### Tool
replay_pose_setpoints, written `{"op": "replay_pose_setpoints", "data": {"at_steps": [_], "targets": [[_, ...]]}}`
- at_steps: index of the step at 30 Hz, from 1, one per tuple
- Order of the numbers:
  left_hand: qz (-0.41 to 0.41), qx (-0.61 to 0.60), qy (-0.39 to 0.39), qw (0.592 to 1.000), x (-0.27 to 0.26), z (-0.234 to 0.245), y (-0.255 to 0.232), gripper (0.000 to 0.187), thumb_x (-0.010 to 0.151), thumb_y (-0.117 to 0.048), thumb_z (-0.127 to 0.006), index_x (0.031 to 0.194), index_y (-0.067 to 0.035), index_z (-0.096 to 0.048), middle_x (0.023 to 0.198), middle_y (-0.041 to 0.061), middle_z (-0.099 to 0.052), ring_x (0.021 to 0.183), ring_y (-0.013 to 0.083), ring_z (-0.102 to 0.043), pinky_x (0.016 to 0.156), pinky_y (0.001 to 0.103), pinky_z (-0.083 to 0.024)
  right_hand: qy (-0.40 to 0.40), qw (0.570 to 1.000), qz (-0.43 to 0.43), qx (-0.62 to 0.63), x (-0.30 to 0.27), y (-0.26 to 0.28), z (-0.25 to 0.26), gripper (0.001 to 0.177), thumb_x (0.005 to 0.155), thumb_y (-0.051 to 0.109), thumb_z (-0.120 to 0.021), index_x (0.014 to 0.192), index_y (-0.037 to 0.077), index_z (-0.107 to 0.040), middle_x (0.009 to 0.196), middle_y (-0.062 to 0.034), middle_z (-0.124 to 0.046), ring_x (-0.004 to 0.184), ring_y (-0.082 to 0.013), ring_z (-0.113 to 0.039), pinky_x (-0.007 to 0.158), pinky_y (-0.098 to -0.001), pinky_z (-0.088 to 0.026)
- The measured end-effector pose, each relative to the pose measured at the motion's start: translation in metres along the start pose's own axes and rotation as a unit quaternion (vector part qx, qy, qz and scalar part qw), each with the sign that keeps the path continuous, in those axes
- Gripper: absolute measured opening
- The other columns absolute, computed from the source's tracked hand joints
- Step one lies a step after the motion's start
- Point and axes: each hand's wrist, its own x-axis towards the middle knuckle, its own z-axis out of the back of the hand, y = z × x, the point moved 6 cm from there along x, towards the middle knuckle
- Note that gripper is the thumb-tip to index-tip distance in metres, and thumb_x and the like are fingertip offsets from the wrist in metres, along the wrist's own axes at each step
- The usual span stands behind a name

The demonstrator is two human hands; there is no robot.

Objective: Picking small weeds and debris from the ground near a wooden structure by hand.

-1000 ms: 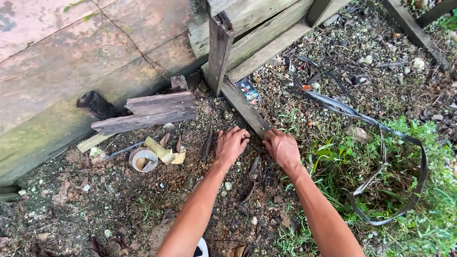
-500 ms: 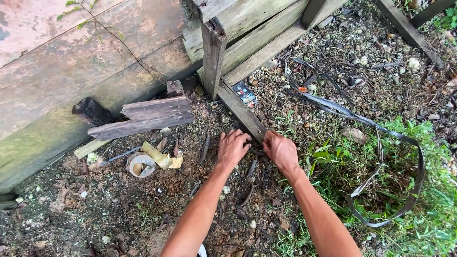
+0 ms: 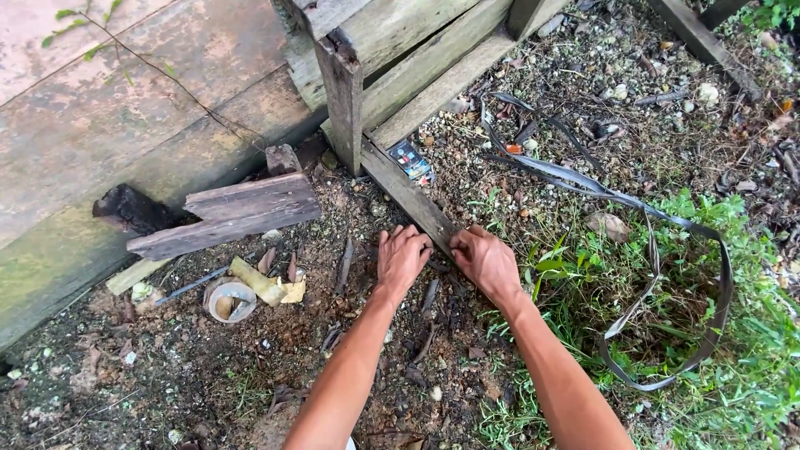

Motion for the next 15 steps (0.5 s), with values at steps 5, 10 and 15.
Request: {"op": "replay_pose_setpoints", "data": {"at_steps": [5,10,15], "targets": [[0.020,-0.017,-0.006,1.000,-0.006,0.014,0.000,0.003,0.094,-0.030,-0.071,0.092,-0.030,-0.073,0.099,-0.004,-0.066,0.106,0.0201,-0.066,0.094,0.038,-0.040,0.014,0.998,0.029,-0.049,-0.004,0.009,-0.002,0.008,0.085,0.027,-0.076,0.092,0.028,-0.073,0.103,0.0010,-0.067,0.096,-0.0227,-0.073,0.079,-0.0350,-0.062],[0.019,-0.023,-0.024,0.999,-0.013,0.024,0.015,0.005,0.094,-0.031,-0.069,0.091,-0.030,-0.072,0.101,-0.003,-0.067,0.108,0.0237,-0.067,0.093,0.039,-0.041,0.043,0.986,0.055,-0.150,-0.012,0.020,-0.009,0.007,0.091,0.035,-0.074,0.091,0.028,-0.072,0.101,0.0036,-0.063,0.092,-0.0142,-0.070,0.080,-0.0296,-0.062],[0.037,-0.026,-0.044,0.998,-0.026,0.047,0.020,0.004,0.094,-0.029,-0.070,0.090,-0.029,-0.072,0.099,-0.005,-0.067,0.103,0.0203,-0.067,0.094,0.039,-0.041,0.105,0.985,0.073,-0.119,-0.008,0.004,-0.062,0.009,0.091,0.041,-0.068,0.090,0.035,-0.074,0.102,0.0056,-0.066,0.094,-0.0172,-0.073,0.082,-0.0341,-0.060]]}}
